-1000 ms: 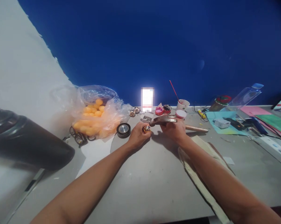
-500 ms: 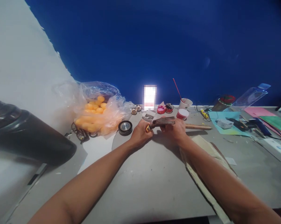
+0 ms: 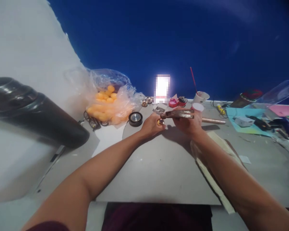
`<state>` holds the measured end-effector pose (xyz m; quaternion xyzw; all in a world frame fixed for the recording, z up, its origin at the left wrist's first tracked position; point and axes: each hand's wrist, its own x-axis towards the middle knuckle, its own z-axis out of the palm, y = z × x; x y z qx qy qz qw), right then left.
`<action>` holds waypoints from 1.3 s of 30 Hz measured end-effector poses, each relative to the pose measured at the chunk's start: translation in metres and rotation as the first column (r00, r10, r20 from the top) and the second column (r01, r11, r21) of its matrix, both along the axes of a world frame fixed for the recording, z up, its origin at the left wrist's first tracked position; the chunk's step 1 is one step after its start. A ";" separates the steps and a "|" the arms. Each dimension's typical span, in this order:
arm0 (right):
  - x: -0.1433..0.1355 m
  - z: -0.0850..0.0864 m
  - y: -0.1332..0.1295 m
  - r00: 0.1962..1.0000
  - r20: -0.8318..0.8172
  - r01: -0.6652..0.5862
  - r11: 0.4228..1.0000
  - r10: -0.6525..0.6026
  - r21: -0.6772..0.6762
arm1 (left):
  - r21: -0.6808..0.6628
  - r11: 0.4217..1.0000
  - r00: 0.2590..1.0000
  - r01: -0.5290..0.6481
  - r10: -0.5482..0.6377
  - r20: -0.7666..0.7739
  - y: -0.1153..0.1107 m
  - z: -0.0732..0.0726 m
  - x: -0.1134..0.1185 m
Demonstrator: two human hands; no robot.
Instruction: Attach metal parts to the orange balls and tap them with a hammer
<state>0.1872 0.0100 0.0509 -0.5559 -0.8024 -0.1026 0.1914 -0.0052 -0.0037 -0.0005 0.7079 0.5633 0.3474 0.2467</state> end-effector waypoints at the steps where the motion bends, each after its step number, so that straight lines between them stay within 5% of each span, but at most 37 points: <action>1: -0.001 -0.001 0.000 1.000 0.011 -0.008 1.000 0.009 -0.003 | -0.009 1.000 1.000 0.000 0.000 0.005 0.000 0.001 0.000; 22: 0.008 -0.011 0.012 0.997 0.067 0.020 0.995 -0.026 0.098 | 0.031 0.999 0.995 0.035 -0.038 0.091 0.004 -0.008 -0.004; 25: 0.011 -0.017 0.017 0.998 -0.004 0.067 0.979 -0.068 0.193 | 0.018 1.000 0.990 0.011 -0.013 0.141 0.001 -0.009 -0.002; 32: 0.014 -0.028 0.027 0.999 -0.007 0.035 0.992 -0.035 0.123 | -0.016 0.999 0.939 -0.034 0.038 0.343 -0.003 -0.005 -0.002; 36: 0.017 -0.030 0.031 0.999 -0.031 0.048 0.975 -0.042 0.216 | -0.153 0.988 0.880 0.024 0.052 0.472 0.008 0.008 -0.011; 39: 0.017 -0.031 0.031 0.997 -0.074 -0.006 0.975 0.023 0.222 | -0.194 0.973 0.915 0.124 -0.037 0.401 0.014 0.041 -0.026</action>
